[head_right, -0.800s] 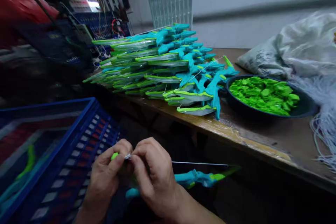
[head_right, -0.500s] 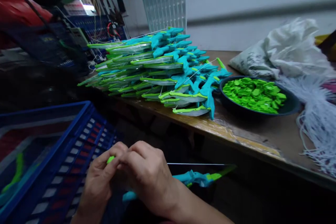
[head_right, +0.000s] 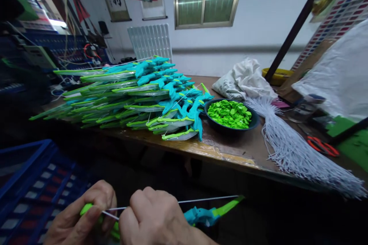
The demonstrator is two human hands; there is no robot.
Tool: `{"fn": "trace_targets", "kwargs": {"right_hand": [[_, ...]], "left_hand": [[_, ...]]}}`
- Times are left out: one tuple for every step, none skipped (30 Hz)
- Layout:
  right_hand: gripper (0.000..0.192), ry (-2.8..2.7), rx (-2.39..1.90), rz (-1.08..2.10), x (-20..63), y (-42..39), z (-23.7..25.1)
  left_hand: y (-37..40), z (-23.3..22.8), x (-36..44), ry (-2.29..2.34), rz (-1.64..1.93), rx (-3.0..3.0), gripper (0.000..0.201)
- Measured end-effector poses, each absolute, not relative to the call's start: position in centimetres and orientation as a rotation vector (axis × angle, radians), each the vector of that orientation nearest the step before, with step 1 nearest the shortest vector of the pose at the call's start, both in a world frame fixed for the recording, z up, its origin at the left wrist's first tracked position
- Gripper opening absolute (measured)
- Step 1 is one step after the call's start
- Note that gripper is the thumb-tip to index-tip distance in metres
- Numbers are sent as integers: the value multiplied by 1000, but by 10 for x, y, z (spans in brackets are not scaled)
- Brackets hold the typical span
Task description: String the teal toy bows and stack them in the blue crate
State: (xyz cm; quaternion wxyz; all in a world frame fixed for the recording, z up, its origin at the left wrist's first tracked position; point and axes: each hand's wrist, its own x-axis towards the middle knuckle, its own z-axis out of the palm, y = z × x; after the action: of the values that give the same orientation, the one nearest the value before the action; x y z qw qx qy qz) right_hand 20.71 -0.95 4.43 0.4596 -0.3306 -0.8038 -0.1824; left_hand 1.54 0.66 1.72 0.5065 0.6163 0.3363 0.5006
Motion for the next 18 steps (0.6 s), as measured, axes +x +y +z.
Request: {"fn": "trace_targets", "kwargs": {"right_hand": [[43,-1967,-837,-483,207,-10,47],[39,-1944,-873,-508,206,-11,49],[34,-1906,-910,-535,205,-12,50],[28,-1862,-938,-561,203,-13,50],[24,-1818,-962,-589,201,-12,48],[22,-1779,-976,-627,198,-10,44],[26,-1763,-977,-677,195,-7,39],[35,-1768,-981,-726,191,-1,33],[43,-1789,-998,-768,189,6,27],[47,-1815,-1033,-805,188,14,22],[46,-1847,-1090,-835,189,22,19],[43,-1889,-1161,-859,194,30,17],[43,-1929,-1238,-889,202,39,16],[46,-1965,-1301,-929,213,49,18],[48,-2010,-1327,-980,226,60,21],[46,-2049,-1322,-1024,241,75,25],[41,-2109,-1273,-1026,255,91,29],[34,-2155,-1203,-1004,266,108,34]], "left_hand": [[10,21,19,792,1213,1445,36],[15,24,22,776,1242,1394,35],[21,29,25,775,1294,1329,33],[29,34,29,790,1366,1251,30],[39,40,31,816,1451,1159,26],[50,46,34,836,1536,1062,23],[61,53,36,834,1613,975,23],[72,60,39,805,1684,901,26],[81,66,42,749,1756,834,31],[89,72,46,678,1829,770,36],[93,76,51,605,1895,706,40],[94,79,58,534,1960,641,42],[94,80,66,472,1997,585,43],[93,79,76,409,2018,547,42],[93,78,87,335,2028,527,40],[97,77,97,271,2009,548,36],[104,76,106,253,1974,601,30],[114,76,111,293,1933,702,25]]}}
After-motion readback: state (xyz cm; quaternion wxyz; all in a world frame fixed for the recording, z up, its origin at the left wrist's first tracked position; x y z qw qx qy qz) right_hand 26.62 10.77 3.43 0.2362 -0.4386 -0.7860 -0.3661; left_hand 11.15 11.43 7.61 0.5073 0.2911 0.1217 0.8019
